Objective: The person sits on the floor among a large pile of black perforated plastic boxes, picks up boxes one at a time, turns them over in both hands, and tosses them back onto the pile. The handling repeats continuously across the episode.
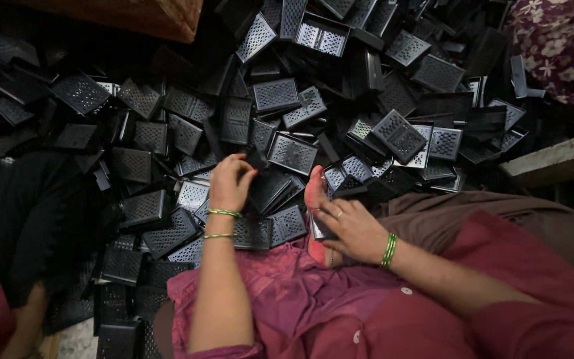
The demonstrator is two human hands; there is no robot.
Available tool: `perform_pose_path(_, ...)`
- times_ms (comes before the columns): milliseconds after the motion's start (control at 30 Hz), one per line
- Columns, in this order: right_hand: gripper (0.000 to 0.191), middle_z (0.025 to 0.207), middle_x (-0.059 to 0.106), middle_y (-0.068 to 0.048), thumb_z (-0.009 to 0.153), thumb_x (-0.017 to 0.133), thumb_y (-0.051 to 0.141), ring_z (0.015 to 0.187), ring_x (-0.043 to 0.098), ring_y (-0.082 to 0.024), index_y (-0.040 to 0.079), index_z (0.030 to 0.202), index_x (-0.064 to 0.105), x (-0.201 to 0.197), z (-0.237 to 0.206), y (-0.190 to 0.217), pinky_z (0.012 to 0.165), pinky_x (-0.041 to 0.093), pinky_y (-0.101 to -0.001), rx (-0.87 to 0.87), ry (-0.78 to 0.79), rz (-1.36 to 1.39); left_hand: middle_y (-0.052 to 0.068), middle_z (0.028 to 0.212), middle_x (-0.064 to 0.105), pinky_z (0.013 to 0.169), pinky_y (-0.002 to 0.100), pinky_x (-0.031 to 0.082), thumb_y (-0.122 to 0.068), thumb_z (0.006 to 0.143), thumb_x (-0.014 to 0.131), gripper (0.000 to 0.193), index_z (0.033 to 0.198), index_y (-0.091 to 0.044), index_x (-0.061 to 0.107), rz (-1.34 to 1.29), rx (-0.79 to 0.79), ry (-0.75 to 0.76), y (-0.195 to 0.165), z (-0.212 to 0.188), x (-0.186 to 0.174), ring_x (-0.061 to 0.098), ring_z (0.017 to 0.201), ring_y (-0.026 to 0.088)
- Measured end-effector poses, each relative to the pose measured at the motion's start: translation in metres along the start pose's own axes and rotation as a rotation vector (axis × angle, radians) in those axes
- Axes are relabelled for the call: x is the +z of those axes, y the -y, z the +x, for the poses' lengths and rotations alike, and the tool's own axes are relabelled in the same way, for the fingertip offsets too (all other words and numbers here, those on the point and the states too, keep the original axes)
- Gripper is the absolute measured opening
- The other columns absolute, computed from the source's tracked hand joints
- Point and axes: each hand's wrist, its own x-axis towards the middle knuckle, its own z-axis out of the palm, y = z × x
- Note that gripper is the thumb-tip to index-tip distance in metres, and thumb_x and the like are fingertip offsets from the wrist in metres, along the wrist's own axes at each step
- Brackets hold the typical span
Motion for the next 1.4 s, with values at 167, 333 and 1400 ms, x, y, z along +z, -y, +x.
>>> perform_pose_path(167, 0.08, 0.124, 0.057, -0.017, 0.067, 0.085, 0.031, 0.112, 0.053, -0.036, 0.007, 0.138, 0.054, 0.004, 0.0, -0.018, 0.092, 0.043, -0.0478, 0.077, 0.042, 0.15, 0.006, 0.114, 0.072, 0.092, 0.026, 0.051, -0.019, 0.099, 0.071, 0.015, 0.106, -0.005, 0.071, -0.804, -0.297, -0.031, 0.007, 0.004, -0.003, 0.064, 0.099, 0.011)
perform_pose_path(333, 0.07, 0.111, 0.064, -0.009, 0.066, 0.089, 0.023, 0.103, 0.065, -0.023, 0.005, 0.125, 0.055, 0.02, 0.022, -0.048, 0.091, 0.054, -0.0381, 0.289, -0.123, 0.873, 0.008, 0.112, 0.071, 0.086, 0.028, 0.05, -0.021, 0.109, 0.066, 0.021, 0.119, -0.002, 0.067, -1.459, -0.389, 0.012, -0.033, -0.007, -0.004, 0.066, 0.095, 0.014)
perform_pose_path(1400, 0.064, 0.137, 0.061, -0.004, 0.088, 0.081, 0.023, 0.126, 0.058, -0.014, 0.0, 0.141, 0.056, 0.051, 0.136, -0.005, 0.109, 0.045, -0.0297, 0.546, -0.569, 1.574, 0.015, 0.127, 0.065, 0.105, 0.039, 0.047, -0.058, 0.109, 0.035, 0.07, 0.131, 0.004, 0.061, -0.938, -0.507, -0.174, -0.045, -0.016, 0.071, 0.06, 0.117, 0.026)
